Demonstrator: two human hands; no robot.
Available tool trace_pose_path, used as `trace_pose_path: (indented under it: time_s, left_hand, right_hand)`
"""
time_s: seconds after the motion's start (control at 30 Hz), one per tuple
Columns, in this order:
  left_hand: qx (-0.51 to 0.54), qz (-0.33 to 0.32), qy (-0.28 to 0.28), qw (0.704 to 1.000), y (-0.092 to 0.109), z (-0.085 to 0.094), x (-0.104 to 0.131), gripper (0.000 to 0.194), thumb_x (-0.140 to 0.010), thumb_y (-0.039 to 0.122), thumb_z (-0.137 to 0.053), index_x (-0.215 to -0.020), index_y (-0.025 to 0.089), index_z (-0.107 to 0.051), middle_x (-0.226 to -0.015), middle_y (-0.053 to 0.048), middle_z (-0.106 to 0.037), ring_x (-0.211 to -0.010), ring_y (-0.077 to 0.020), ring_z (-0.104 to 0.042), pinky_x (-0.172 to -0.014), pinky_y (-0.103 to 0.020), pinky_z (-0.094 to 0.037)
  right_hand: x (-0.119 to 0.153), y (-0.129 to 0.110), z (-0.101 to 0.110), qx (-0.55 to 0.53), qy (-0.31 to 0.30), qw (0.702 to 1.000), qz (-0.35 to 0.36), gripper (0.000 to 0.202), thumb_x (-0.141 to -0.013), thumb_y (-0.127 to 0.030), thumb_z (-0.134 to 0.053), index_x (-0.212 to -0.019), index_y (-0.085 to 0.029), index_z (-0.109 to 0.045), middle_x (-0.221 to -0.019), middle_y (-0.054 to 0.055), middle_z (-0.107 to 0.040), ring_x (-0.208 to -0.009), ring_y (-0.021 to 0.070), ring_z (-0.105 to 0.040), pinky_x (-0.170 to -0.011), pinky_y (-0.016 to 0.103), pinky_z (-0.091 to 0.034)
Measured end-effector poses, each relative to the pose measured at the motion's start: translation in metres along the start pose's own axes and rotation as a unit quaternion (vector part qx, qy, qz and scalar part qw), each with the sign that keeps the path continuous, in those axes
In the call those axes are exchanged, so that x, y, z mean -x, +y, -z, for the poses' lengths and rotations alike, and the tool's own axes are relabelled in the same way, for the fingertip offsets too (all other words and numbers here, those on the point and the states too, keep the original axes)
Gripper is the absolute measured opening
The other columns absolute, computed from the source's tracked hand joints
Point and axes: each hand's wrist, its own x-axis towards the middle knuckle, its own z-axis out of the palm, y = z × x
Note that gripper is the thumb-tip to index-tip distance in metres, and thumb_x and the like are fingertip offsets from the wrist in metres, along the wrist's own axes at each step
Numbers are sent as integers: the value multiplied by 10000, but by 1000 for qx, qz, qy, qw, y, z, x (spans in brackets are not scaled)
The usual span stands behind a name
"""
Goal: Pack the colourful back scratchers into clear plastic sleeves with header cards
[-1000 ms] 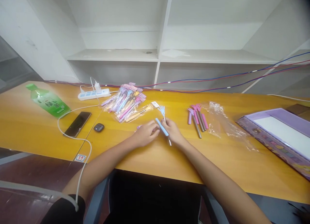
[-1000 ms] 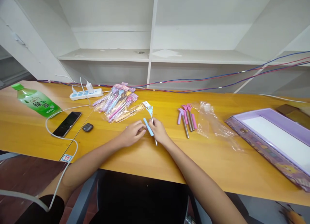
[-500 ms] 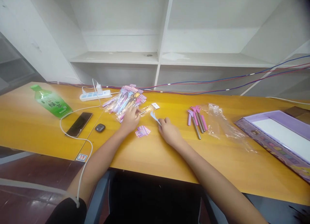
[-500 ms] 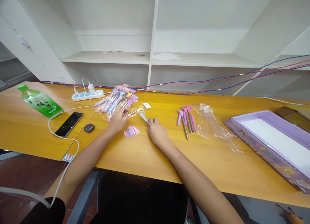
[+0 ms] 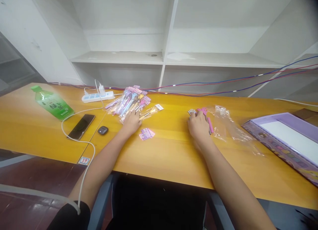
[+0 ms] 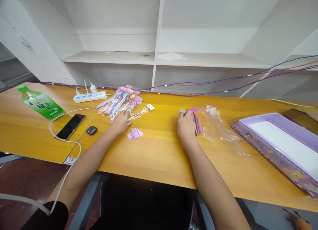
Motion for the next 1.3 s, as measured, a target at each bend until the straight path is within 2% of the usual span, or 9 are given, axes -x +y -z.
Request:
trace_pose_path:
  time_s: [0.2, 0.43, 0.6, 0.7, 0.77, 0.83, 0.97, 1.13, 1.3]
  left_hand:
    - [-28, -10, 1, 1000, 6, -4, 0, 275, -936, 272, -594, -1153, 110, -644, -1157, -196, -634, -1141, -352, -559, -986, -449, -450]
    - [77, -21, 41, 996, 16, -1, -2, 220, -860, 99, -527, -1048, 127, -639, -1061, -160, -661, -993, -282, -623, -876, -393, -488]
    - [304, -112, 17, 946, 40, 20, 19, 223, -832, 157, -600, -1052, 181, -623, -975, -64, -658, -855, -197, -644, -802, -329, -509]
    - [504, -111, -170, 840, 53, 28, 32, 198, -912, 272, -589, -1095, 196, -592, -853, -8, -661, -658, -142, -652, -677, -284, -520]
    - [594, -92, -264, 755, 58, 27, 36, 259, -968, 375, -555, -1151, 192, -568, -830, -7, -669, -595, -134, -653, -635, -280, -524]
    - [634, -74, -274, 720, 61, 23, 35, 358, -979, 473, -565, -1183, 178, -574, -886, -38, -694, -643, -148, -679, -661, -291, -539]
    - [639, -43, -165, 750, 63, 12, 28, 471, -924, 546, -671, -1204, 169, -645, -1138, -97, -723, -943, -200, -704, -839, -312, -540]
    - [661, -11, -157, 734, 65, -1, 24, 439, -853, 516, -756, -1058, 134, -689, -1058, -96, -752, -973, -218, -700, -898, -333, -528]
    - [597, 15, -131, 791, 63, -7, 25, 390, -871, 472, -734, -1082, 145, -714, -1117, -102, -766, -1022, -236, -712, -945, -358, -530]
  right_hand:
    - [11, -26, 5, -176, 89, 977, 86, 289, -1015, -271, -465, -1156, -162, -692, -1146, 157, -622, -968, 270, -621, -722, 348, -456]
    - [28, -57, 3, -388, 6, 915, 111, 290, -1025, -394, -497, -1143, -185, -658, -963, 95, -667, -839, 232, -630, -730, 351, -471]
    - [31, -65, 2, -688, -171, 703, -47, 593, -905, -660, -633, -1313, -242, -535, -894, 11, -626, -566, 124, -494, -445, 244, -307]
    - [32, -64, 10, -784, -199, 587, -37, 520, -807, -617, -783, -1115, -231, -619, -724, -41, -537, -533, 89, -424, -431, 209, -242]
    - [33, -62, 15, -803, -199, 562, -17, 435, -794, -574, -822, -941, -212, -632, -611, -65, -470, -498, 76, -390, -430, 205, -255]
    - [36, -63, 18, -790, -226, 570, 5, 427, -792, -567, -833, -850, -197, -627, -578, -50, -529, -485, 81, -446, -441, 211, -331]
    - [47, -75, 20, -721, -343, 598, 78, 503, -761, -624, -833, -849, -152, -686, -702, 57, -726, -594, 156, -664, -581, 282, -542]
    - [61, -84, 18, -594, -432, 671, 102, 608, -826, -754, -691, -621, -190, -596, -514, 20, -622, -377, 116, -519, -378, 244, -381]
    - [57, -68, 21, -493, -143, 849, 123, 679, -1001, -711, -443, -526, -225, -448, -474, -12, -448, -464, 121, -444, -495, 273, -368]
